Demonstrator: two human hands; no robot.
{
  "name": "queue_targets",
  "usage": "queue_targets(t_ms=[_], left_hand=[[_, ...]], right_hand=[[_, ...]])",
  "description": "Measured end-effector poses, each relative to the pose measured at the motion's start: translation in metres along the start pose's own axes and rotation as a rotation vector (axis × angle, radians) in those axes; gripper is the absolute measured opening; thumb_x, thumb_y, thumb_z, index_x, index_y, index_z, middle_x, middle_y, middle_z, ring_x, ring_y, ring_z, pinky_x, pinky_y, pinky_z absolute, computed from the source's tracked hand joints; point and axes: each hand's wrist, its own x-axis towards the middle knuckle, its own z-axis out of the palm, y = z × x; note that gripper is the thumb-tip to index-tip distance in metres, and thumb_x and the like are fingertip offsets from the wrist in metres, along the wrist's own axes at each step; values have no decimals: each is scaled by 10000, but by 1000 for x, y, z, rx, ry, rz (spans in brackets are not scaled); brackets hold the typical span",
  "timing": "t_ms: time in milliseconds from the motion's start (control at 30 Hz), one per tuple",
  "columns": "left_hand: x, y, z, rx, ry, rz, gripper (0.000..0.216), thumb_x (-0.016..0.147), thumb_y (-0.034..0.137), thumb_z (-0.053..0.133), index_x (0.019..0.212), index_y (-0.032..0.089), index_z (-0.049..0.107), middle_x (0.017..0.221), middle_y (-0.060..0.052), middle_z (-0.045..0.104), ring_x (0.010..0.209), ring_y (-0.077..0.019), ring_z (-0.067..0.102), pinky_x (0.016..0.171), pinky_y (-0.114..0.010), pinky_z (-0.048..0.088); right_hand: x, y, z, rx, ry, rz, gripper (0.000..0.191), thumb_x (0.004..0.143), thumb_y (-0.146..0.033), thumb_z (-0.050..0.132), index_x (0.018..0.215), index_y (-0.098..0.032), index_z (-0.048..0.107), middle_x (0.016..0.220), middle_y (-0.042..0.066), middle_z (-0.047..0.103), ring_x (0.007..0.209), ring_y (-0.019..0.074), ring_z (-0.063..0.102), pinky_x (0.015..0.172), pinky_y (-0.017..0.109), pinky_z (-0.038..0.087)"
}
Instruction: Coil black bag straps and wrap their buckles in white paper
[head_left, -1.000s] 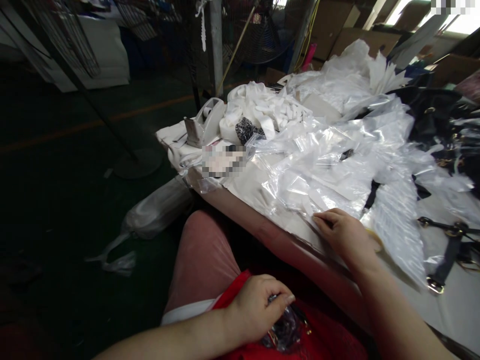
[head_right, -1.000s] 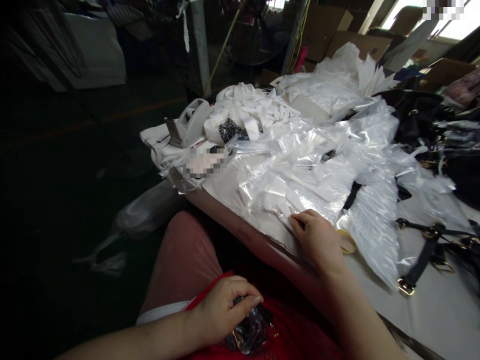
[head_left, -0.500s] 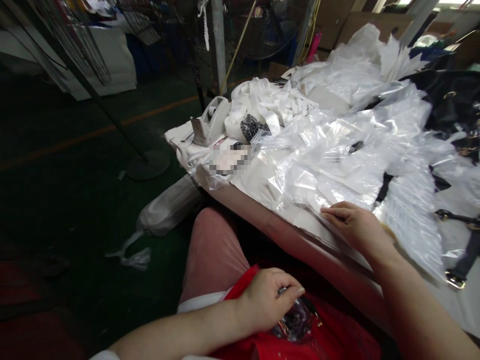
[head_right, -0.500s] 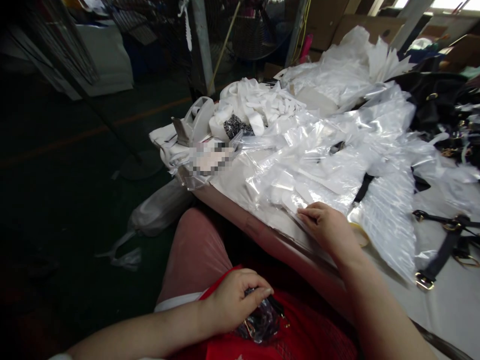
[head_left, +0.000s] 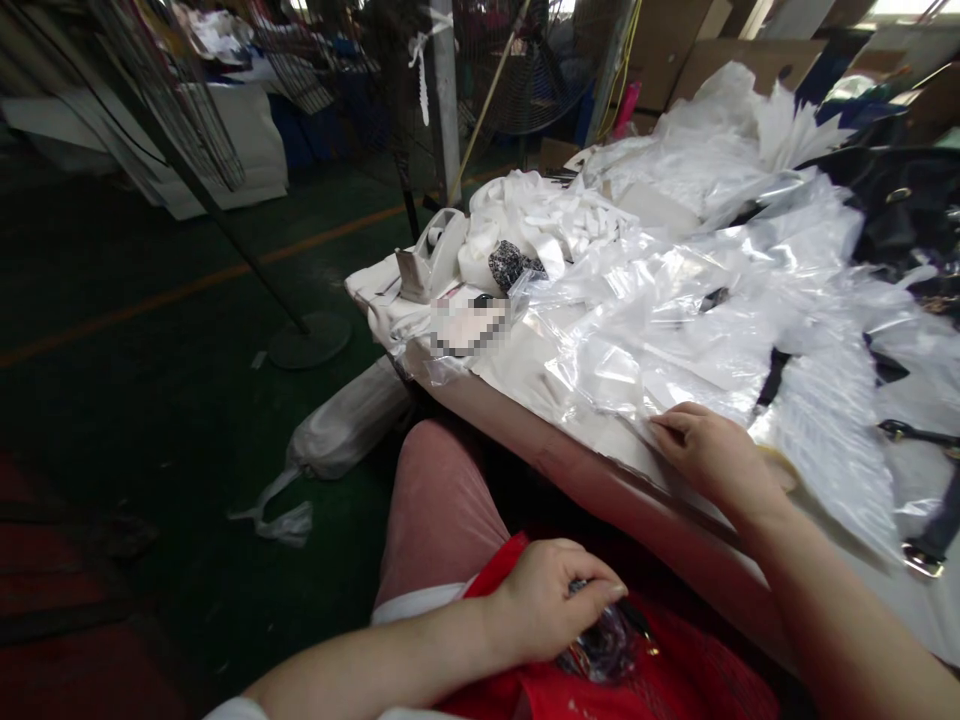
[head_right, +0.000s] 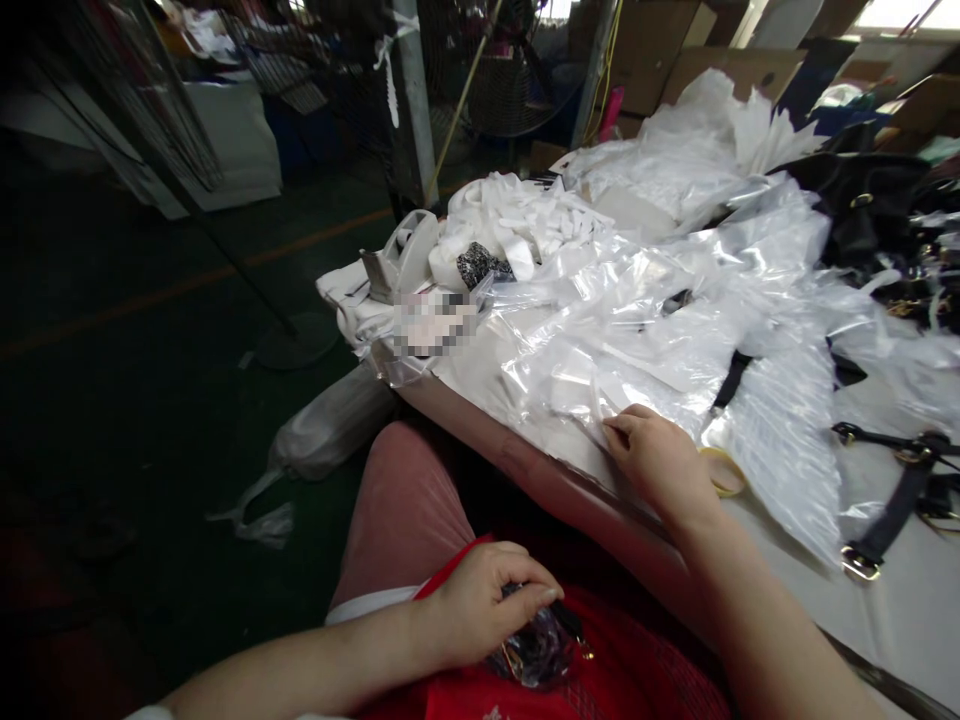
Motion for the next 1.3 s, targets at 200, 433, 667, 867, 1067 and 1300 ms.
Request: queue_targets(t_ms=[200, 433, 667, 867, 1067, 1300], left_hand=[[-10, -1, 0, 3, 33, 16, 231, 883, 282, 588, 942, 162, 776, 857, -56, 757, 781, -150, 656, 736, -214, 463], [-16, -4, 4, -20, 58, 80, 287, 910, 301, 535, 948, 131, 763, 873, -77, 752, 794, -158, 666, 750, -222, 474], [-21, 4, 0, -101, 21, 172, 287, 882, 277, 535, 1012, 103, 721, 1004, -109, 737, 938, -197, 670, 863, -260, 480], [-21, 1, 0, -47, -28, 131, 338, 929, 325, 433, 923, 125, 705, 854, -70, 706, 807, -175, 632, 760, -253, 465], [-21, 0, 2, -56, 2, 106, 349, 928, 314, 422, 897, 120, 710, 811, -61, 681, 772, -167, 599, 740, -253, 446], [-22, -1, 6, -44, 29, 59, 289, 903, 274, 448, 810, 139, 686, 773, -29, 662, 741, -141, 579, 717, -228, 433]], right_hand=[[-11, 4, -3, -8, 341, 159, 177, 822, -272, 529, 849, -192, 684, 965, 92, 691, 815, 256, 651, 730, 364, 491], [-79, -51, -34, 254, 457, 149, 137, 874, -243, 428, 860, -219, 562, 744, 60, 631, 673, 214, 609, 649, 317, 472], [-142, -84, 1, 479, 110, -50, 191, 918, -335, 546, 760, -233, 513, 612, -43, 604, 484, 117, 566, 498, 218, 428], [-160, -82, 1, 361, 173, -303, 130, 953, -274, 535, 843, -207, 554, 702, -15, 649, 587, 125, 628, 597, 234, 440], [-166, -81, 3, 344, 150, -322, 94, 961, -259, 530, 896, -196, 552, 784, 13, 688, 670, 141, 665, 662, 244, 472], [-166, -82, 5, 326, 156, -346, 111, 958, -258, 532, 887, -194, 588, 798, 18, 709, 677, 146, 678, 681, 249, 485]])
